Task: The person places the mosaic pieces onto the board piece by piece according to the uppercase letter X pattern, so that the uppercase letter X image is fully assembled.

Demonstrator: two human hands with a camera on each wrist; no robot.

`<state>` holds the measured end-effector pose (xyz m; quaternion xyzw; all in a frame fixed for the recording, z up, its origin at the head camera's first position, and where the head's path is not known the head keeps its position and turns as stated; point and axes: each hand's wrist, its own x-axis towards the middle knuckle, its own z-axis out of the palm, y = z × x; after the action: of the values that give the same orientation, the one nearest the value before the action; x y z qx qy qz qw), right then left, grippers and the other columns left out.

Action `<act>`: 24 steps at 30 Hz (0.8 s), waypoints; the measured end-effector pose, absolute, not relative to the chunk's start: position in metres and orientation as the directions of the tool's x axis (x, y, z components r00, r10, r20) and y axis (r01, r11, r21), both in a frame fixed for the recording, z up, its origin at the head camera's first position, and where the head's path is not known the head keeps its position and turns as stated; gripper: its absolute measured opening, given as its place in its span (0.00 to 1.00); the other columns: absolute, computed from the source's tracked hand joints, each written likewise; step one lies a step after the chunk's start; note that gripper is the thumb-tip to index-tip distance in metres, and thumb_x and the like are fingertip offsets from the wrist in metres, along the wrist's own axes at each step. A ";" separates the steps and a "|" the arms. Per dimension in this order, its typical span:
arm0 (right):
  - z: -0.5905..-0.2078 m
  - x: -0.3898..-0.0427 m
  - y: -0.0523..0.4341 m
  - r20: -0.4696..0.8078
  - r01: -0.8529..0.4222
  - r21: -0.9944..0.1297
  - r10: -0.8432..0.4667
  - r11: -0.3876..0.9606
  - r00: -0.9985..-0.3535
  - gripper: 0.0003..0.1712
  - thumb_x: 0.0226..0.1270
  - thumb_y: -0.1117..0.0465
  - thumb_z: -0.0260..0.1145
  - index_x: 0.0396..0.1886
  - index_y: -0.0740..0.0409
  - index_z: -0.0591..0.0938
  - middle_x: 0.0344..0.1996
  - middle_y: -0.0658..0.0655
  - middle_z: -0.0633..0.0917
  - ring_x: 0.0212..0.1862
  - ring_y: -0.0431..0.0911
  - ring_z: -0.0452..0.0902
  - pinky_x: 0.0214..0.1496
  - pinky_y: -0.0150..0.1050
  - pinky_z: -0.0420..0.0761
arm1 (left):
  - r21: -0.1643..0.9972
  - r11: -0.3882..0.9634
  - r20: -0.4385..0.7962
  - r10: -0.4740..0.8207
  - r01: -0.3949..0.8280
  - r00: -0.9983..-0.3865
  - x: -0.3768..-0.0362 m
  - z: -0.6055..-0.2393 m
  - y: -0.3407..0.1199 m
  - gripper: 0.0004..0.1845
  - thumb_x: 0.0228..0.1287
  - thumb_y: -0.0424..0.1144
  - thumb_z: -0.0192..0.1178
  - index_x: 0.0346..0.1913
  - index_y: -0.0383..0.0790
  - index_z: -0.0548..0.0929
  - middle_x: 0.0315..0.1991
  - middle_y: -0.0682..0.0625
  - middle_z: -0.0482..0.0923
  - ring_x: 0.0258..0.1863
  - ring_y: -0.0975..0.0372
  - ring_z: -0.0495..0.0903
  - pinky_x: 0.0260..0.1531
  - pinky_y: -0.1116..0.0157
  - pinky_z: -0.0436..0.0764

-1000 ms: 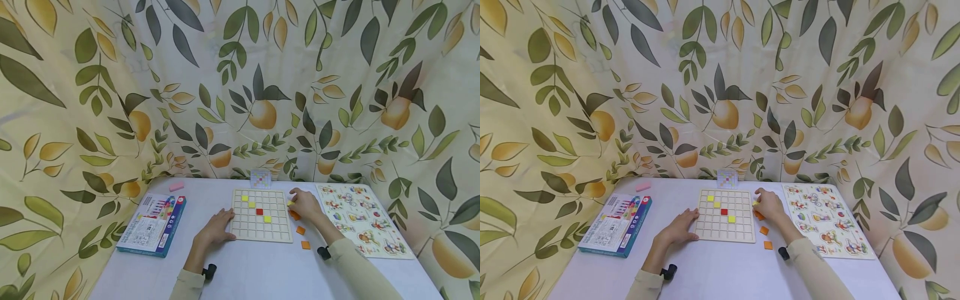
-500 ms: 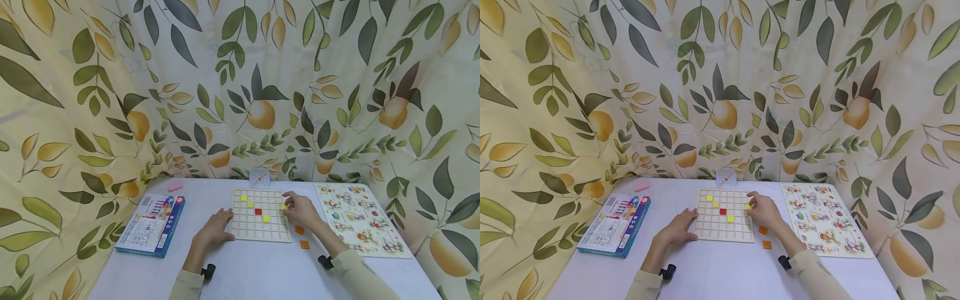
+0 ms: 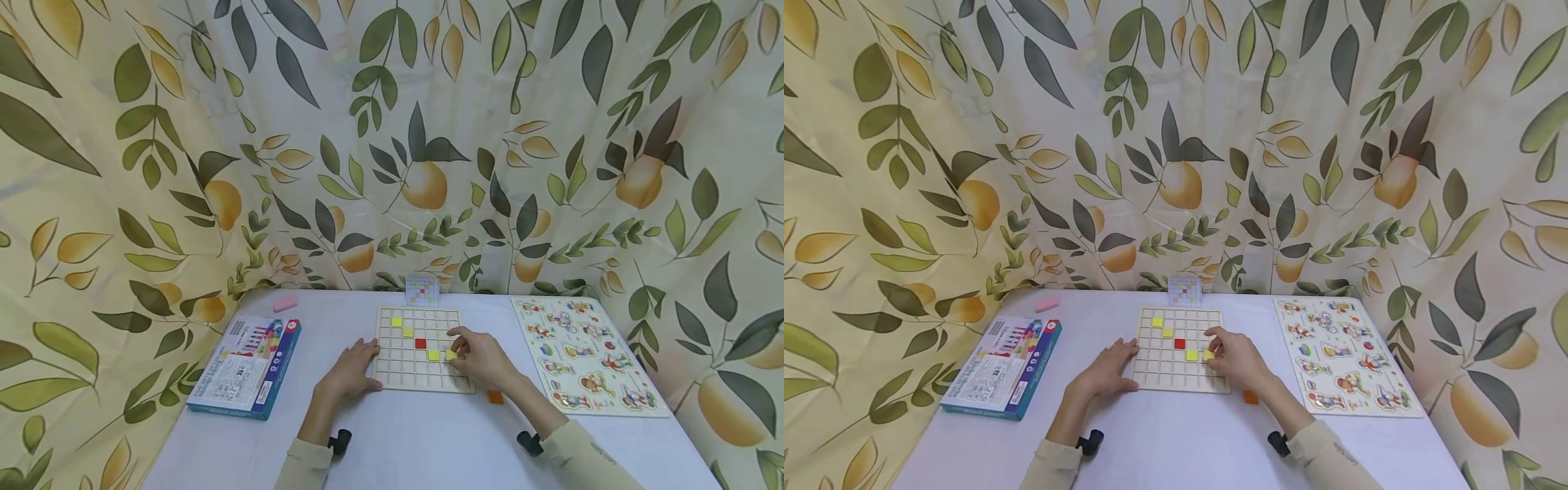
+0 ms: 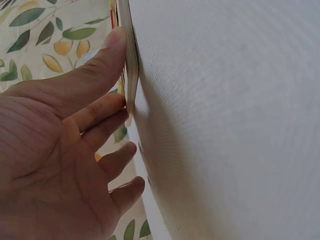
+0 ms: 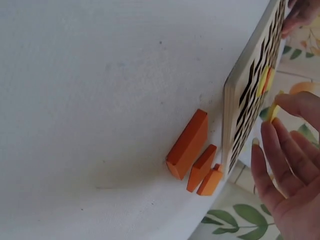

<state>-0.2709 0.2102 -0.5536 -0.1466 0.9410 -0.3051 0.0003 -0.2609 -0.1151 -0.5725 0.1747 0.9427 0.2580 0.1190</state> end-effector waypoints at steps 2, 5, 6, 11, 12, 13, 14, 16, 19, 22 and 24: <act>-0.555 -0.269 0.208 0.090 -0.294 -0.572 -0.299 0.766 -0.950 0.33 0.57 0.64 0.81 0.63 0.56 0.81 0.36 0.44 0.86 0.37 0.40 0.79 0.41 0.35 0.82 | 0.529 0.806 -0.133 0.388 0.266 -0.912 -0.261 -0.572 -0.115 0.44 0.57 0.46 0.79 0.76 0.39 0.72 0.81 0.46 0.61 0.83 0.46 0.51 0.80 0.42 0.53; -0.557 -0.267 0.207 0.092 -0.320 -0.565 -0.328 0.760 -0.940 0.33 0.55 0.65 0.82 0.62 0.56 0.81 0.35 0.44 0.86 0.35 0.38 0.79 0.39 0.33 0.82 | 0.523 0.810 -0.133 0.384 0.265 -0.914 -0.260 -0.571 -0.115 0.45 0.57 0.46 0.79 0.76 0.40 0.71 0.81 0.47 0.62 0.83 0.46 0.51 0.80 0.42 0.53; -0.558 -0.267 0.206 0.092 -0.327 -0.566 -0.336 0.757 -0.937 0.33 0.55 0.65 0.83 0.62 0.57 0.82 0.35 0.44 0.86 0.34 0.38 0.79 0.39 0.33 0.82 | 0.517 0.813 -0.133 0.384 0.266 -0.914 -0.260 -0.571 -0.114 0.45 0.57 0.46 0.79 0.77 0.40 0.71 0.81 0.47 0.62 0.83 0.47 0.51 0.79 0.41 0.53; -0.562 -0.265 0.205 0.074 -0.329 -0.575 -0.353 0.749 -0.933 0.33 0.52 0.65 0.83 0.60 0.57 0.82 0.33 0.44 0.86 0.34 0.37 0.78 0.39 0.34 0.81 | 0.491 0.826 -0.137 0.387 0.277 -0.912 -0.260 -0.569 -0.114 0.46 0.58 0.47 0.78 0.78 0.41 0.69 0.81 0.47 0.62 0.83 0.46 0.51 0.79 0.40 0.52; -0.562 -0.265 0.205 0.070 -0.328 -0.576 -0.355 0.749 -0.932 0.33 0.52 0.65 0.83 0.60 0.57 0.83 0.33 0.45 0.86 0.34 0.37 0.78 0.39 0.34 0.81 | 0.489 0.827 -0.137 0.388 0.278 -0.912 -0.259 -0.569 -0.114 0.46 0.58 0.47 0.78 0.78 0.41 0.69 0.81 0.47 0.62 0.83 0.46 0.51 0.79 0.40 0.52; -0.563 -0.265 0.205 0.066 -0.327 -0.575 -0.356 0.750 -0.932 0.33 0.52 0.65 0.83 0.59 0.56 0.83 0.33 0.45 0.86 0.34 0.37 0.78 0.40 0.34 0.81 | 0.487 0.827 -0.137 0.388 0.279 -0.912 -0.259 -0.569 -0.113 0.46 0.58 0.47 0.78 0.78 0.41 0.69 0.81 0.47 0.62 0.83 0.46 0.51 0.79 0.40 0.52; -0.563 -0.265 0.205 0.064 -0.327 -0.573 -0.357 0.751 -0.932 0.32 0.52 0.66 0.82 0.59 0.56 0.83 0.33 0.45 0.86 0.34 0.37 0.78 0.40 0.35 0.81 | 0.487 0.827 -0.134 0.389 0.282 -0.911 -0.259 -0.568 -0.113 0.46 0.58 0.47 0.78 0.78 0.40 0.69 0.80 0.47 0.62 0.83 0.46 0.51 0.79 0.40 0.52; -0.564 -0.265 0.204 0.064 -0.332 -0.568 -0.361 0.753 -0.930 0.31 0.51 0.66 0.82 0.58 0.56 0.83 0.33 0.45 0.86 0.34 0.37 0.78 0.40 0.35 0.81 | 0.487 0.827 -0.133 0.388 0.281 -0.912 -0.258 -0.568 -0.113 0.46 0.58 0.46 0.78 0.78 0.40 0.69 0.80 0.47 0.62 0.83 0.45 0.51 0.79 0.39 0.52; -0.565 -0.264 0.204 0.072 -0.344 -0.561 -0.370 0.753 -0.926 0.29 0.51 0.66 0.81 0.55 0.55 0.84 0.34 0.45 0.87 0.35 0.37 0.80 0.41 0.35 0.82 | 0.487 0.828 -0.132 0.384 0.278 -0.914 -0.258 -0.568 -0.113 0.46 0.58 0.46 0.78 0.78 0.40 0.70 0.80 0.47 0.63 0.83 0.45 0.51 0.79 0.40 0.52; -0.565 -0.263 0.204 0.076 -0.344 -0.560 -0.366 0.754 -0.927 0.26 0.51 0.67 0.80 0.52 0.56 0.85 0.34 0.45 0.87 0.36 0.39 0.80 0.42 0.36 0.82 | 0.492 0.826 -0.134 0.384 0.275 -0.913 -0.258 -0.567 -0.113 0.46 0.58 0.46 0.78 0.78 0.40 0.69 0.80 0.47 0.62 0.83 0.45 0.50 0.79 0.39 0.51; -0.565 -0.262 0.204 0.072 -0.333 -0.563 -0.357 0.756 -0.931 0.24 0.51 0.67 0.80 0.50 0.55 0.86 0.34 0.45 0.87 0.36 0.39 0.80 0.42 0.36 0.82 | 0.491 0.826 -0.134 0.387 0.278 -0.912 -0.259 -0.567 -0.113 0.47 0.58 0.47 0.78 0.78 0.40 0.69 0.80 0.47 0.62 0.83 0.45 0.50 0.79 0.39 0.51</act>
<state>-0.2619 0.2043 -0.5648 -0.1841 0.9369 -0.2965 0.0196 -0.2589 -0.1134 -0.5674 0.1753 0.9485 0.2375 0.1146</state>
